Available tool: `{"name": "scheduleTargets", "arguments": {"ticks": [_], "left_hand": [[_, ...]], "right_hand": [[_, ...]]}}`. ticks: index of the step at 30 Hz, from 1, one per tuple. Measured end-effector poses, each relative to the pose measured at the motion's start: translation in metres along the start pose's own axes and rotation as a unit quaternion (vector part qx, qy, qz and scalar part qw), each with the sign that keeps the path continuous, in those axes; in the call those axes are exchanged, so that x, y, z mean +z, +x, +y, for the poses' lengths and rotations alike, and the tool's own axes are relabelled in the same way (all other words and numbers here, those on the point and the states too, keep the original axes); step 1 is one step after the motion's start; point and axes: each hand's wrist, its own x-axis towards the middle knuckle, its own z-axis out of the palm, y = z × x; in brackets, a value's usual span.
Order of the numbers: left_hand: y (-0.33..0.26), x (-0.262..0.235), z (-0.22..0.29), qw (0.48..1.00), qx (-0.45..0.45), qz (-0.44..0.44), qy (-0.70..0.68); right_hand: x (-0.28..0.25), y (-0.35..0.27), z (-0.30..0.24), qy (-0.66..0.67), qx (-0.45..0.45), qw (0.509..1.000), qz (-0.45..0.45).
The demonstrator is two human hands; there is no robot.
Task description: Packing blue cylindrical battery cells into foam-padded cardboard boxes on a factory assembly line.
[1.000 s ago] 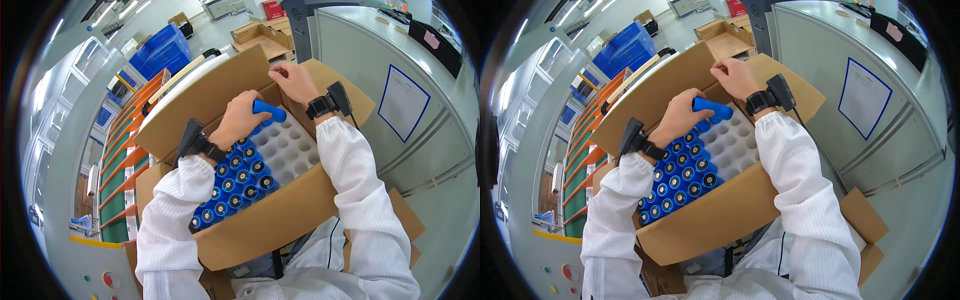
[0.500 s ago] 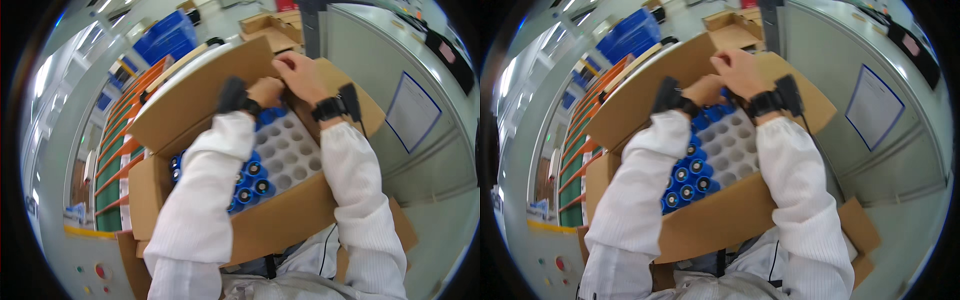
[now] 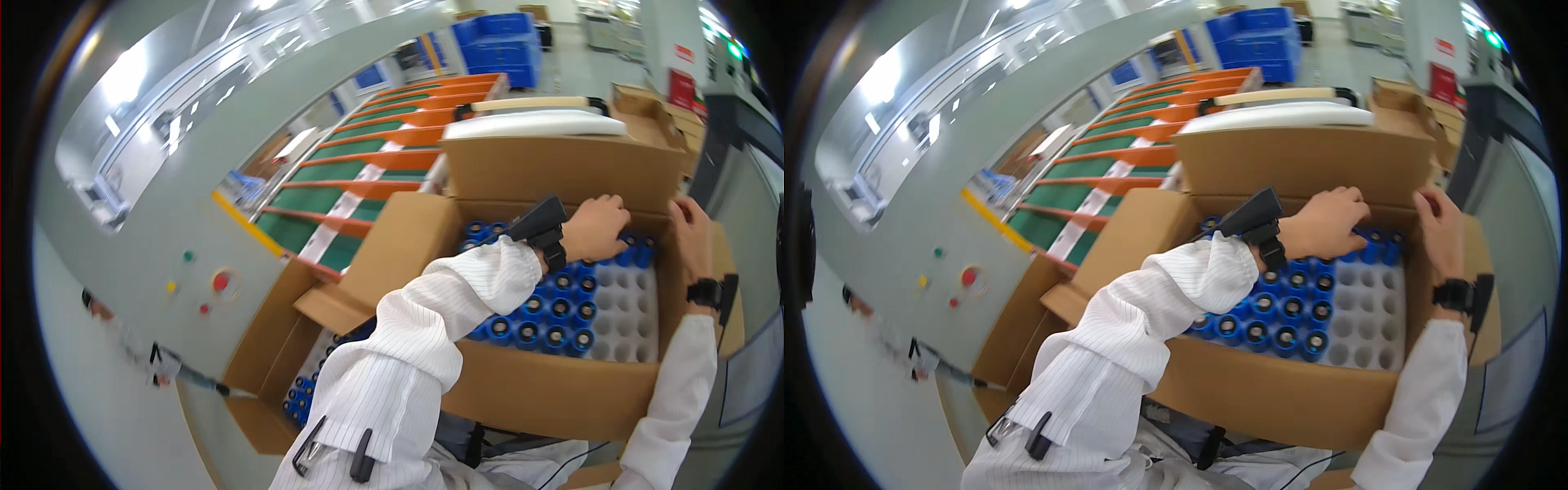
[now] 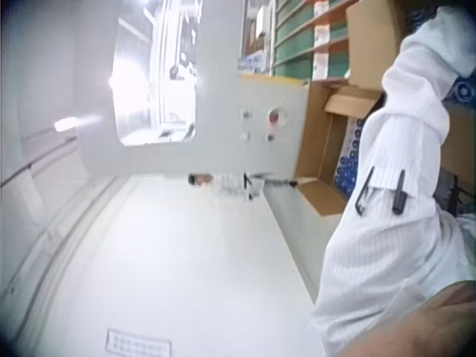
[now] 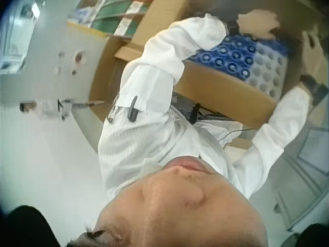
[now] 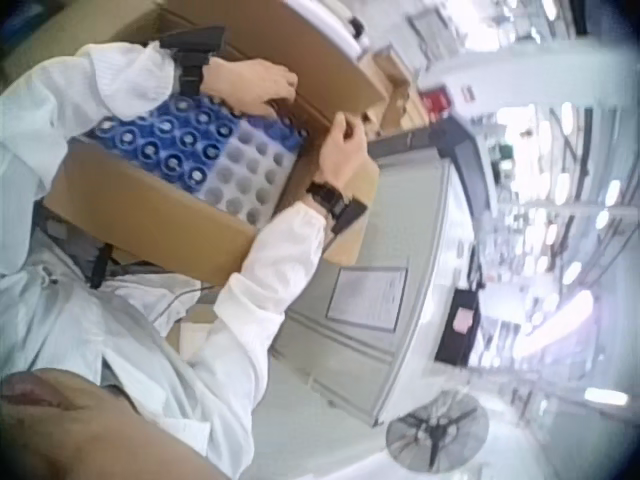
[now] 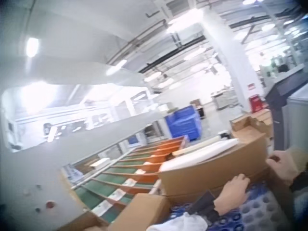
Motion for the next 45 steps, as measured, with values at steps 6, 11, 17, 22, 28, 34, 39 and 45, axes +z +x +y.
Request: {"name": "scheduleTargets", "arguments": {"ticks": [6, 11, 17, 22, 28, 34, 39, 45], "left_hand": [[-0.112, -0.058, -0.021, 0.988, -0.117, 0.087, -0.047], [-0.197, -0.063, -0.034, 0.968, -0.212, 0.131, 0.023], [-0.291, -0.057, -0.028, 0.96, -0.242, 0.122, 0.076], [-0.305, -0.056, -0.017, 0.94, -0.275, 0.196, -0.056], [-0.304, -0.051, -0.023, 0.903, -0.366, 0.215, -0.06], [-0.301, -0.042, -0.032, 0.9, -0.347, 0.263, -0.026], [-0.303, -0.047, -0.025, 0.906, -0.347, 0.24, -0.039], [-0.303, -0.048, -0.023, 0.91, -0.351, 0.204, -0.085]], "right_hand": [[0.014, 0.01, 0.039, -0.009, -0.017, 0.997, -0.074], [0.018, 0.025, 0.075, -0.04, -0.047, 0.992, -0.109], [0.009, 0.015, 0.061, -0.245, -0.037, 0.96, -0.133], [0.007, 0.016, 0.079, -0.24, -0.091, 0.959, -0.122], [0.025, 0.014, 0.071, -0.359, -0.08, 0.913, -0.175], [0.055, 0.008, 0.132, -0.328, -0.107, 0.869, -0.355], [0.059, -0.005, 0.116, -0.31, -0.042, 0.886, -0.341], [0.048, -0.009, 0.122, -0.291, -0.075, 0.899, -0.319]]}}
